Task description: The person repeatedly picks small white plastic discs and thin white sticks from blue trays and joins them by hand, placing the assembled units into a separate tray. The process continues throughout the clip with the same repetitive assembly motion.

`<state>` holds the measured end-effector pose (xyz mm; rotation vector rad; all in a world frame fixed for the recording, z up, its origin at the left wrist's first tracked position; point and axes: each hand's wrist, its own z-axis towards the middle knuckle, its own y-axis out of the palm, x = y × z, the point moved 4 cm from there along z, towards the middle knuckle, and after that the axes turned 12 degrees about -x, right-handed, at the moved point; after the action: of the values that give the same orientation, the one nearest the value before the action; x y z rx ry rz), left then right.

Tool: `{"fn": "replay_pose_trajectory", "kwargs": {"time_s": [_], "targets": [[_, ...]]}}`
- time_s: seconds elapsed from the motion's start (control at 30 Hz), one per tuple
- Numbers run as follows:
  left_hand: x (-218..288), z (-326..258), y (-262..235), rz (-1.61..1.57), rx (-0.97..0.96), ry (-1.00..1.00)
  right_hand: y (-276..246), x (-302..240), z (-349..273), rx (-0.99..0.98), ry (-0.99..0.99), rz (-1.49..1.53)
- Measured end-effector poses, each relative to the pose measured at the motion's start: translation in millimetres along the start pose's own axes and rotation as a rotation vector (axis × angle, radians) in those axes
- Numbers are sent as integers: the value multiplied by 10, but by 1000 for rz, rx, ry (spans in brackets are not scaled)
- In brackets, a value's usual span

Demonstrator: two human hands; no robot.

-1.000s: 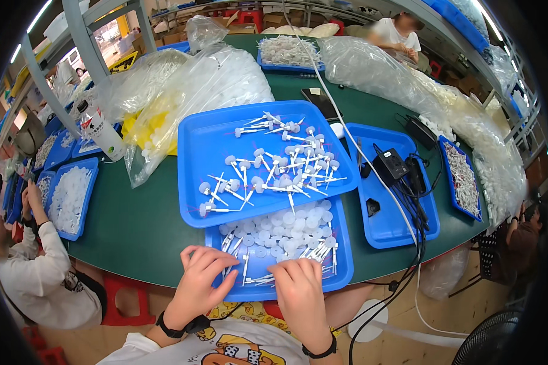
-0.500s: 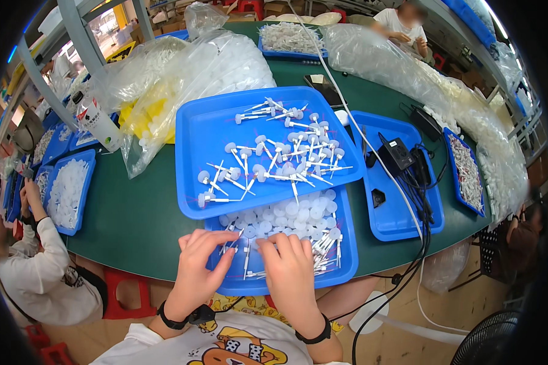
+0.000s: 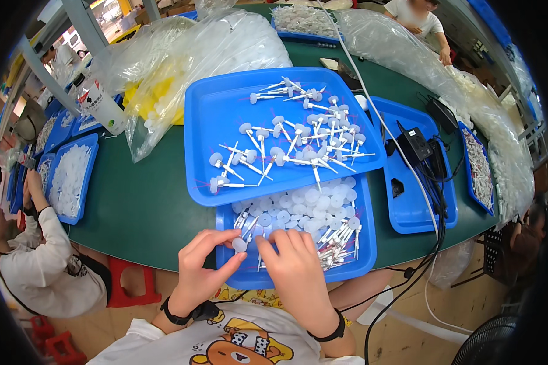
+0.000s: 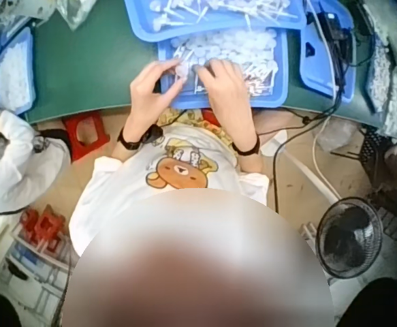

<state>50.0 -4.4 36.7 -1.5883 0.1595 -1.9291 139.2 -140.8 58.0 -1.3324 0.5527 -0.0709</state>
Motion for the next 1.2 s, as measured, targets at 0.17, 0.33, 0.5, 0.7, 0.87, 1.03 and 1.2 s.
{"fn": "replay_pose_trajectory", "kwargs": {"time_s": [0.17,0.33,0.5,0.7,0.87,1.03,1.2], "targets": [[-2,-12,-44,-78,-35,7,47,-18,72,-169,-29,-33],[-178,-135,-91,-311,24,-35,-53,3,37,6,-81,221],[-158,-99,-82,-655,-4,-75,-188,25,-159,254,-37,655],[-11,-75,-33,-927,-153,-103,-149,11,-302,456,-86,1067],[78,-113,45,-1030,-296,-125,-174,-65,-334,536,-124,1122],[130,-137,128,-1124,-345,-121,-120,-107,-337,613,-163,1184],[144,-158,148,-1175,-358,-133,-88,-102,-331,584,-152,1120]]}}
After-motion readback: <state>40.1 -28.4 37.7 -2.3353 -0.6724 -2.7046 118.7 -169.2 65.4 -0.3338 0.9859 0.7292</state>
